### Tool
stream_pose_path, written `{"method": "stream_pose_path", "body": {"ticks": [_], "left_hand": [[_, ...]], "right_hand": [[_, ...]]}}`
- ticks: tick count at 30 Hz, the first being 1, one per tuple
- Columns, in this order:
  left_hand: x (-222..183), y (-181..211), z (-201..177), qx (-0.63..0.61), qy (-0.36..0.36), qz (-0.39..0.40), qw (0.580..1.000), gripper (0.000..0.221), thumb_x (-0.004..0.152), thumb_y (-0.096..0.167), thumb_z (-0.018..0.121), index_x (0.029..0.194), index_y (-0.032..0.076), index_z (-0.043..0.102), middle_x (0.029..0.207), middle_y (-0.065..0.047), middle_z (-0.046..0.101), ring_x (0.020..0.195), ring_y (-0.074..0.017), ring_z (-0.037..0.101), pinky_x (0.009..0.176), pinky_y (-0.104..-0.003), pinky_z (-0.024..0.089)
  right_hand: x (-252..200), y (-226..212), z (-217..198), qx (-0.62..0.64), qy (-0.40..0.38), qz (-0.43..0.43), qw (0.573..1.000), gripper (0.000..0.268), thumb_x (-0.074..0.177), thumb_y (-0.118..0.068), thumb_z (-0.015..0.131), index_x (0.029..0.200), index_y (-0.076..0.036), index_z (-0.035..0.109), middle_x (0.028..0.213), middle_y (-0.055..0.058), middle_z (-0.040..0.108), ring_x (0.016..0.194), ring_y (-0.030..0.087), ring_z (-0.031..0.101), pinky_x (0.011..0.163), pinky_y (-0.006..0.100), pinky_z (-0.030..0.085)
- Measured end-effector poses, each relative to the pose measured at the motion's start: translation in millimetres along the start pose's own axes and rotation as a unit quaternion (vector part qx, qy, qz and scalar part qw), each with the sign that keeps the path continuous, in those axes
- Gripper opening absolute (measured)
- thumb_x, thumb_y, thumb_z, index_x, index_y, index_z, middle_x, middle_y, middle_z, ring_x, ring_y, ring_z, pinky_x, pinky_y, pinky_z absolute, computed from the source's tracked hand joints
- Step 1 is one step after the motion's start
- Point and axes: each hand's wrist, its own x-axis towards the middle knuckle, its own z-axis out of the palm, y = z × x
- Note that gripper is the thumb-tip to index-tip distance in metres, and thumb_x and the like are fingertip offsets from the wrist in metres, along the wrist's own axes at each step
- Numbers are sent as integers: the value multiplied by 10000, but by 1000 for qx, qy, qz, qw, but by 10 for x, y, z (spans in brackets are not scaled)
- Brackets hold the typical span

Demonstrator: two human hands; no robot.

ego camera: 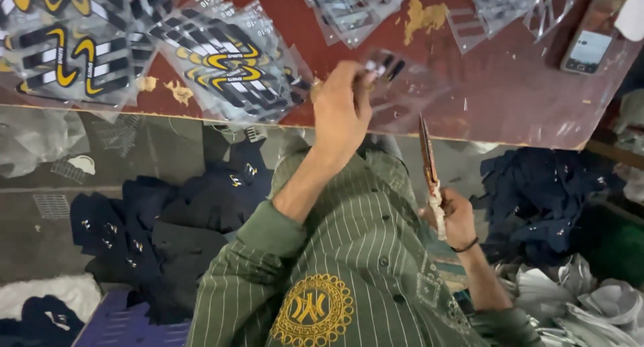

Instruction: Trimming excess plastic material from logo patches using scissors on a production workbench.

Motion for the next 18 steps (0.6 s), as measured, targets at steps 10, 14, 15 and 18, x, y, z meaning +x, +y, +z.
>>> {"method": "stream_pose_path", "body": {"ticks": [10,14,15,18], "left_hand": [[-391,-265,384,-254,-86,-87,959,820,816,30,859,1528,62,454,1378,-188,588,1255,-353,600,1068,-407,505],[-463,-226,353,-295,-117,-145,937,917,759,63,894,1542,35,417,1484,-212,504,1337,-377,557,1122,-403,491],[-481,-233,345,-295,-119,-146,937,917,759,63,894,1542,35,417,1484,-212,504,1337,-377,557,1122,-403,491],[-486,-263,327,-297,-130,-131,937,959,731,81,903,1544,43,395,1509,-215,480,1368,-384,535,1136,-396,484]], "right_hand": [[172,-38,73,-76,-153,6,985,321,873,-187,789,1072,-44,581,883,-7,544,790,87,502,686,249,476],[411,-16,335,104,-188,13,977,426,932,-185,723,1273,-56,502,959,-11,545,840,91,538,703,226,454],[462,-37,390,105,-188,15,977,426,932,-185,723,1273,-56,502,959,-11,545,840,91,538,703,226,454],[620,-116,544,151,-166,11,974,501,902,-182,744,1309,-64,475,1061,-35,526,899,51,503,755,216,459]]}}
